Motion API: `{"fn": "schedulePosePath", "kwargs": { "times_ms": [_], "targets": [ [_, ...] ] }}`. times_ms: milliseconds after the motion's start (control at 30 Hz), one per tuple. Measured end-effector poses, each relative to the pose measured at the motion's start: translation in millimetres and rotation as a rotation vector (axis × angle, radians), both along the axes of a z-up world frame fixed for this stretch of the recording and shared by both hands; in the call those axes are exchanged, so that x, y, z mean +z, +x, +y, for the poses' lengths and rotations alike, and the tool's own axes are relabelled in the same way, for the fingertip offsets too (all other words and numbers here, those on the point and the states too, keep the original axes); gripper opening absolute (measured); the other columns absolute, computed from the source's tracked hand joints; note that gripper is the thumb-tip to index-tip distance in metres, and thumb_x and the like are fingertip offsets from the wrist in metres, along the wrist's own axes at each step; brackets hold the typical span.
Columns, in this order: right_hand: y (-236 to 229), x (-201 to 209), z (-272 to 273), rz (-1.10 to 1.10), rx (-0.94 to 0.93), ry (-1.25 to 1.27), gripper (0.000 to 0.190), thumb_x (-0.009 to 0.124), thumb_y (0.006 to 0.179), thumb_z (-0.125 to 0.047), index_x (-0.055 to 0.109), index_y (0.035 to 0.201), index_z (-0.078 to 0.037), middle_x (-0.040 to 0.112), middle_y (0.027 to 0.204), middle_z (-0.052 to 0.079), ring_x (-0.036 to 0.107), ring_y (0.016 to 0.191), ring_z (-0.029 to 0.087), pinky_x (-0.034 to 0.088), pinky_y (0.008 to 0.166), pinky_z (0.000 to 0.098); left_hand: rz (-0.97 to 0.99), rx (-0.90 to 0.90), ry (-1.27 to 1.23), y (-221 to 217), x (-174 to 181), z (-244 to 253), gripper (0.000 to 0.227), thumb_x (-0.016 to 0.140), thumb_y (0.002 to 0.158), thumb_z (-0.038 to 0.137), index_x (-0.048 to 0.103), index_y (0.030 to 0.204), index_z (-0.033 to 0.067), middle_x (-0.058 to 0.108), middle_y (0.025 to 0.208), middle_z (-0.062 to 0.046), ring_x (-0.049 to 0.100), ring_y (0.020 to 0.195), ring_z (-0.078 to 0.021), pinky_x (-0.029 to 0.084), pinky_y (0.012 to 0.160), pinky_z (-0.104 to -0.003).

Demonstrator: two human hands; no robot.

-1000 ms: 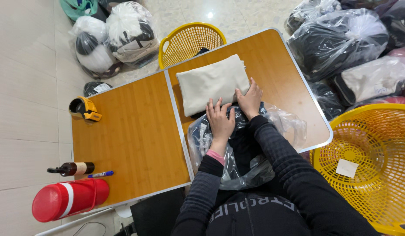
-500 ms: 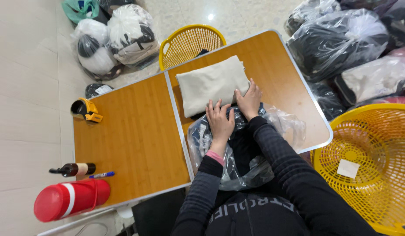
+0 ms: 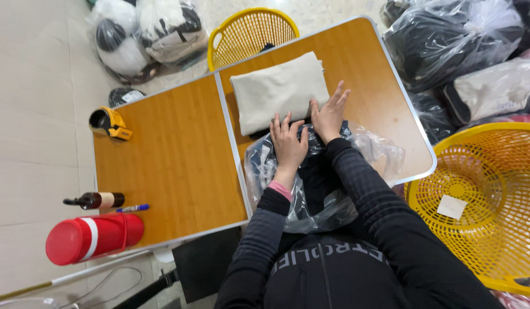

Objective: The person folds several pieces of clothing, including pants and shirts, on a wooden table. They then place each folded item into a clear plastic bag, smoothing the plastic around the clothes before moving to the next item.

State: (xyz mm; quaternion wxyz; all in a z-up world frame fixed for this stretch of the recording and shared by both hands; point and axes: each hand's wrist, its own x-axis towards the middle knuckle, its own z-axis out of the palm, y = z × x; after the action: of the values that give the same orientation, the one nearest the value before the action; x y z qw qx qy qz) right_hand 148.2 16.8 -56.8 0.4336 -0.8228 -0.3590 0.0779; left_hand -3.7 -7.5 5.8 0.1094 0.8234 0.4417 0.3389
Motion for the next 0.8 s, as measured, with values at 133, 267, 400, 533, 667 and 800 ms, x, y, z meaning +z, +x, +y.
{"fn": "schedulePosePath", "kwargs": {
  "times_ms": [133, 267, 400, 533, 667, 800],
  "targets": [
    [-4.7, 8.1, -11.1, 0.076, 0.019, -0.070, 0.106, 0.071, 0.098, -0.045, -0.004, 0.164, -0.009, 0.006, 0.164, 0.040, 0.022, 0.152, 0.055, 0.033, 0.110, 0.0647, -0.009, -0.016, -0.005, -4.4, 1.0, -6.4, 0.025, 0.070, 0.092, 0.027, 0.075, 0.112, 0.0117, 0.058, 0.143, -0.016, 0.034, 0.149, -0.0417, 0.019, 0.125, -0.061],
    [-9.4, 14.6, -18.7, 0.082, 0.017, -0.108, 0.105, 0.071, 0.097, -0.045, -0.002, 0.164, -0.010, 0.006, 0.165, 0.038, 0.027, 0.149, 0.053, 0.034, 0.112, 0.0655, -0.015, -0.027, -0.009, -8.3, 3.2, -11.9, 0.024, 0.071, 0.092, 0.027, 0.076, 0.110, 0.0118, 0.059, 0.142, -0.016, 0.034, 0.149, -0.0413, 0.019, 0.125, -0.062],
    [-10.3, 11.3, -19.5, 0.080, 0.005, -0.138, 0.105, 0.071, 0.097, -0.046, -0.001, 0.164, -0.010, 0.010, 0.164, 0.038, 0.030, 0.147, 0.052, 0.033, 0.112, 0.0646, -0.018, -0.031, -0.017, -10.2, 3.2, -13.9, 0.023, 0.070, 0.092, 0.026, 0.076, 0.110, 0.0123, 0.059, 0.142, -0.015, 0.035, 0.148, -0.0407, 0.019, 0.125, -0.062],
    [-12.1, 5.2, -20.6, 0.028, -0.007, -0.080, 0.106, 0.073, 0.095, -0.046, 0.002, 0.164, -0.008, 0.017, 0.161, 0.041, 0.031, 0.146, 0.054, 0.033, 0.115, 0.0618, -0.019, -0.031, -0.021, -12.4, 2.8, -15.8, 0.024, 0.070, 0.091, 0.026, 0.075, 0.110, 0.0121, 0.059, 0.142, -0.015, 0.035, 0.148, -0.0402, 0.019, 0.126, -0.061],
    [-11.3, 5.4, -19.8, 0.047, -0.010, -0.090, 0.105, 0.072, 0.093, -0.045, 0.004, 0.163, -0.007, 0.023, 0.159, 0.040, 0.033, 0.145, 0.052, 0.033, 0.112, 0.0625, -0.029, -0.031, -0.013, -11.2, 5.3, -16.0, 0.023, 0.070, 0.091, 0.026, 0.076, 0.110, 0.0121, 0.059, 0.141, -0.015, 0.035, 0.148, -0.0403, 0.019, 0.125, -0.060],
    [-12.3, 3.0, -22.0, 0.042, 0.008, -0.091, 0.104, 0.072, 0.094, -0.044, 0.005, 0.163, -0.006, 0.028, 0.157, 0.040, 0.034, 0.145, 0.052, 0.033, 0.112, 0.0628, -0.020, -0.029, -0.016, -12.2, 3.0, -16.8, 0.023, 0.070, 0.091, 0.025, 0.076, 0.109, 0.0121, 0.060, 0.141, -0.015, 0.036, 0.148, -0.0400, 0.019, 0.125, -0.060]
  ]
}}
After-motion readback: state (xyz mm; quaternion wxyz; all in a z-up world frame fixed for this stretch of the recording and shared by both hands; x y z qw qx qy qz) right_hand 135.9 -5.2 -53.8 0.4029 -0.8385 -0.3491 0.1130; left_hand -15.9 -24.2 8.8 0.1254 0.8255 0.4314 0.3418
